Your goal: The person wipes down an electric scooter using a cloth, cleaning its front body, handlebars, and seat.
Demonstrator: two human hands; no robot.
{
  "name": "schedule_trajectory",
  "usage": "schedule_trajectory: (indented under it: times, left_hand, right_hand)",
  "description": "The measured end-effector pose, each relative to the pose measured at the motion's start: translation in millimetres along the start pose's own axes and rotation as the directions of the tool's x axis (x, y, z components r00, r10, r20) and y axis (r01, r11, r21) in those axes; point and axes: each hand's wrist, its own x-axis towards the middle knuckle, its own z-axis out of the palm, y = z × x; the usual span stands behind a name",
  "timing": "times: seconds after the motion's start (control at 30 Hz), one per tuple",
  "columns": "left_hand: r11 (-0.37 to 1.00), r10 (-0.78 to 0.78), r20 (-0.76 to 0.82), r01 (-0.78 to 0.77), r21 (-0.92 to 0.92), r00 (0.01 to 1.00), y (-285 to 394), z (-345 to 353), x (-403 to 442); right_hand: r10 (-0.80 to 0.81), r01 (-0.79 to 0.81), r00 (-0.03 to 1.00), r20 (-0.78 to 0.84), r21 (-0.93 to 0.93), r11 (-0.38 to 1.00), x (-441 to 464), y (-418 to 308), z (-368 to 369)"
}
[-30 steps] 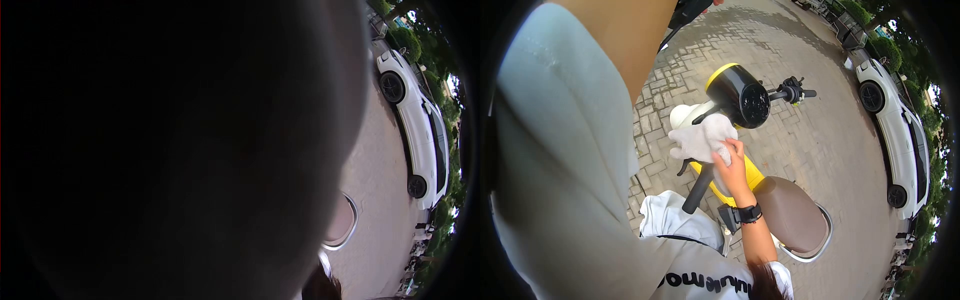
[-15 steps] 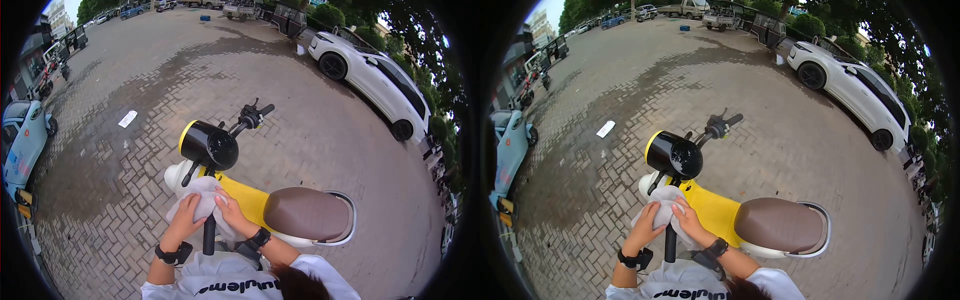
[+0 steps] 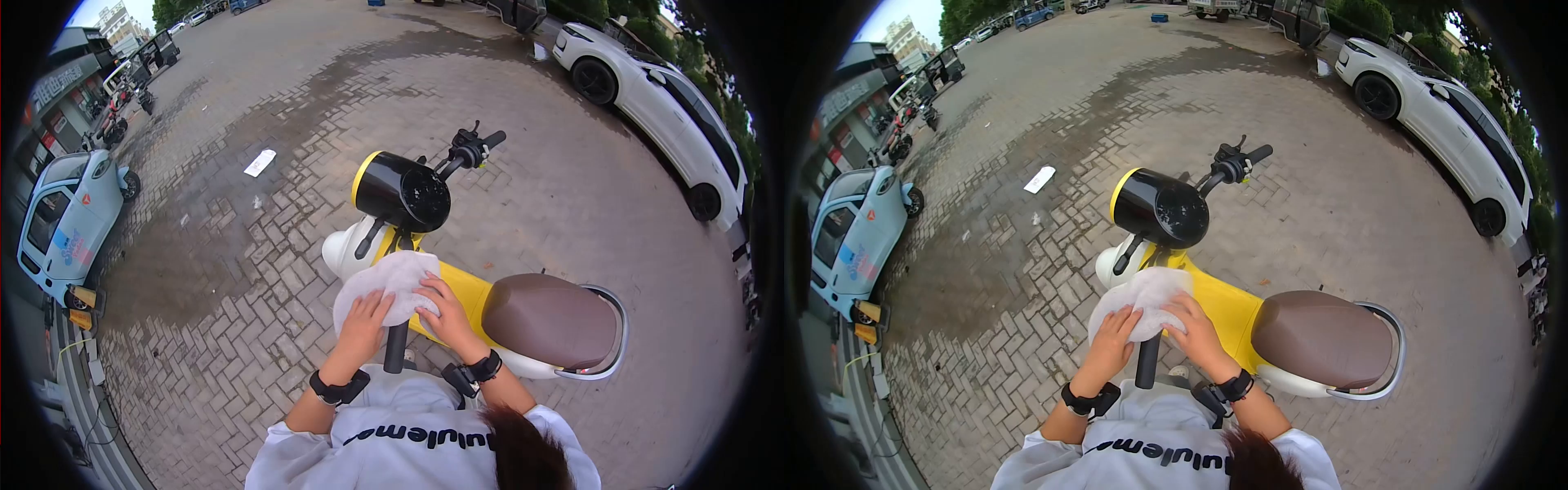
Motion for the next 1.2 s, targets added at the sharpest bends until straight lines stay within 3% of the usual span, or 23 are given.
schedule_trajectory:
  times: [0.03, 0.07, 0.13, 0.2, 0.3, 0.37, 0.4, 0.47, 0.53, 0.57, 0.7, 0.73, 0.77, 0.83, 0.87, 0.9, 0.97, 1.2]
  left_hand:
    - [0.989, -0.087, 0.001, 0.086, -0.116, 0.996, -2, 13, -2]
    - [0.992, -0.085, 0.011, 0.086, -0.091, 0.996, -8, 19, 0]
    - [0.931, -0.131, 0.056, 0.143, -0.336, 0.990, -24, 21, 5]
    - [0.919, -0.117, 0.120, 0.153, -0.363, 0.986, -41, 17, 21]
    - [0.826, -0.136, 0.186, 0.215, -0.522, 0.973, -48, 18, 43]
    - [0.673, -0.240, 0.349, 0.414, -0.612, 0.906, -57, 24, 49]
    - [0.672, -0.246, 0.336, 0.410, -0.616, 0.909, -52, 21, 46]
    - [0.813, -0.195, 0.210, 0.278, -0.512, 0.958, -35, 16, 29]
    - [0.816, -0.139, 0.187, 0.220, -0.535, 0.972, -37, 19, 2]
    - [0.812, -0.090, 0.178, 0.176, -0.557, 0.980, -38, 21, -4]
    - [0.778, -0.151, 0.134, 0.202, -0.595, 0.979, -31, 21, 1]
    - [0.753, -0.178, 0.193, 0.260, -0.604, 0.965, -35, 29, 13]
    - [0.731, -0.212, 0.253, 0.325, -0.600, 0.944, -42, 27, 22]
    - [0.673, -0.198, 0.274, 0.334, -0.660, 0.941, -40, 17, 34]
    - [0.722, -0.165, 0.255, 0.292, -0.627, 0.953, -41, 18, 36]
    - [0.763, -0.129, 0.225, 0.241, -0.599, 0.966, -39, 22, 41]
    - [0.814, -0.078, 0.191, 0.173, -0.554, 0.979, -37, 30, 32]
    - [0.913, -0.063, 0.093, 0.095, -0.398, 0.994, -19, 25, 14]
  right_hand:
    - [0.017, -0.016, 0.997, -0.071, 0.013, 1.000, -1, 5, 9]
    - [0.056, -0.047, 0.995, -0.077, 0.113, 0.993, 1, 10, 19]
    - [0.057, -0.039, 0.989, -0.136, 0.130, 0.991, 4, 8, 29]
    - [0.054, -0.035, 0.971, -0.235, 0.086, 0.996, 13, 4, 34]
    - [0.107, -0.077, 0.969, -0.222, 0.137, 0.988, 38, 5, 32]
    - [0.159, -0.120, 0.968, -0.193, 0.198, 0.973, 48, 2, 26]
    - [0.164, -0.117, 0.971, -0.174, 0.252, 0.961, 47, 8, 25]
    - [0.154, -0.103, 0.976, -0.154, 0.298, 0.949, 40, 9, 27]
    - [-0.034, 0.048, 0.990, -0.134, 0.107, 0.993, 14, 4, 26]
    - [-0.055, 0.066, 0.989, -0.137, 0.080, 0.995, 3, 0, 30]
    - [-0.044, 0.050, 0.993, -0.114, 0.047, 0.998, 11, 1, 28]
    - [-0.048, 0.056, 0.991, -0.121, 0.065, 0.996, 23, 4, 27]
    - [-0.054, 0.064, 0.993, -0.109, 0.093, 0.994, 38, 7, 28]
    - [0.182, -0.177, 0.983, 0.035, 0.470, 0.865, 54, 19, 15]
    - [0.204, -0.222, 0.974, 0.094, 0.551, 0.805, 53, 21, 14]
    - [0.198, -0.223, 0.975, 0.104, 0.534, 0.816, 49, 21, 13]
    - [0.093, -0.067, 0.994, -0.048, 0.396, 0.916, 30, 18, 16]
    - [0.084, -0.048, 0.990, -0.114, 0.289, 0.956, -12, 8, 30]
